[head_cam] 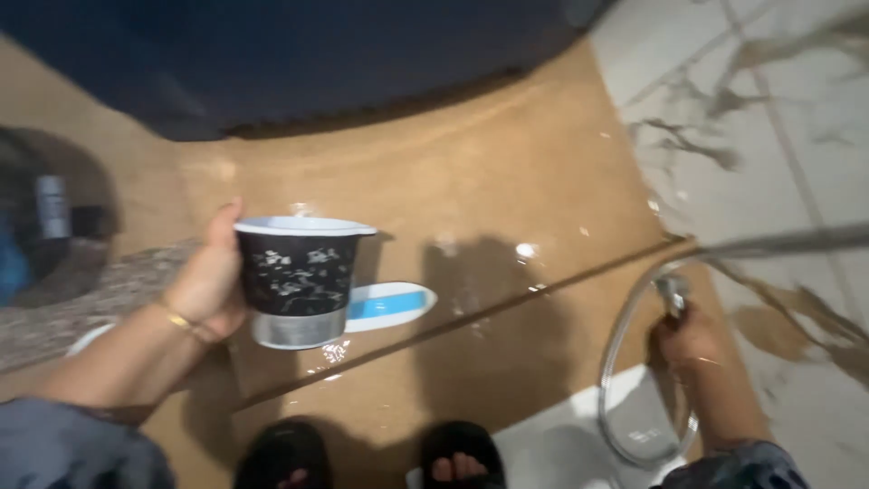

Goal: Scrubbing and rinsing plastic jugs and a wall in a bathroom setting.

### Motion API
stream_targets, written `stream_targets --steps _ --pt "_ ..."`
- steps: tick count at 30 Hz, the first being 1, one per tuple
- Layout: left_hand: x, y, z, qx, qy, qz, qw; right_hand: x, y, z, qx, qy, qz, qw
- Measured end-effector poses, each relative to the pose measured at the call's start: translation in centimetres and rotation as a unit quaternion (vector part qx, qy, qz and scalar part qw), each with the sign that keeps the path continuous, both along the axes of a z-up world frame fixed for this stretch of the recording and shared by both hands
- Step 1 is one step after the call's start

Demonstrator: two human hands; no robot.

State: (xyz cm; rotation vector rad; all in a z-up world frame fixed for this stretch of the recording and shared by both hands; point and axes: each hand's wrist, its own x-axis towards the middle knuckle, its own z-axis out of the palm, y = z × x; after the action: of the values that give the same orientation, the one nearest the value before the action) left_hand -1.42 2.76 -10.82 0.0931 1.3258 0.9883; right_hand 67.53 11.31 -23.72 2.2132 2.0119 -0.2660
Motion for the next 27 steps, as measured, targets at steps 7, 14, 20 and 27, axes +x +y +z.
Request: stream_targets --steps 7,14,20,27 --pt "-3.2 -1.3 -0.1 -0.032 -0.026 0.128 0.991 -10.8 2.8 4.2 0.001 0.072 -0.089 0.993" --pt "-4.1 0.8 -5.3 0.043 -0.054 0.138 0.988 -32.7 3.9 14.0 -0.204 0.378 0.195 0.882" --pt "-4.4 1.3 -4.4 0.048 -0.076 0.152 0.984 -41.0 1.5 12.6 -0.215 0.605 0.082 0.762" --pt "-4.6 1.4 -4.1 0.030 -0.064 0.147 0.987 -40.5 1.9 17.0 0.032 0.458 0.147 0.876"
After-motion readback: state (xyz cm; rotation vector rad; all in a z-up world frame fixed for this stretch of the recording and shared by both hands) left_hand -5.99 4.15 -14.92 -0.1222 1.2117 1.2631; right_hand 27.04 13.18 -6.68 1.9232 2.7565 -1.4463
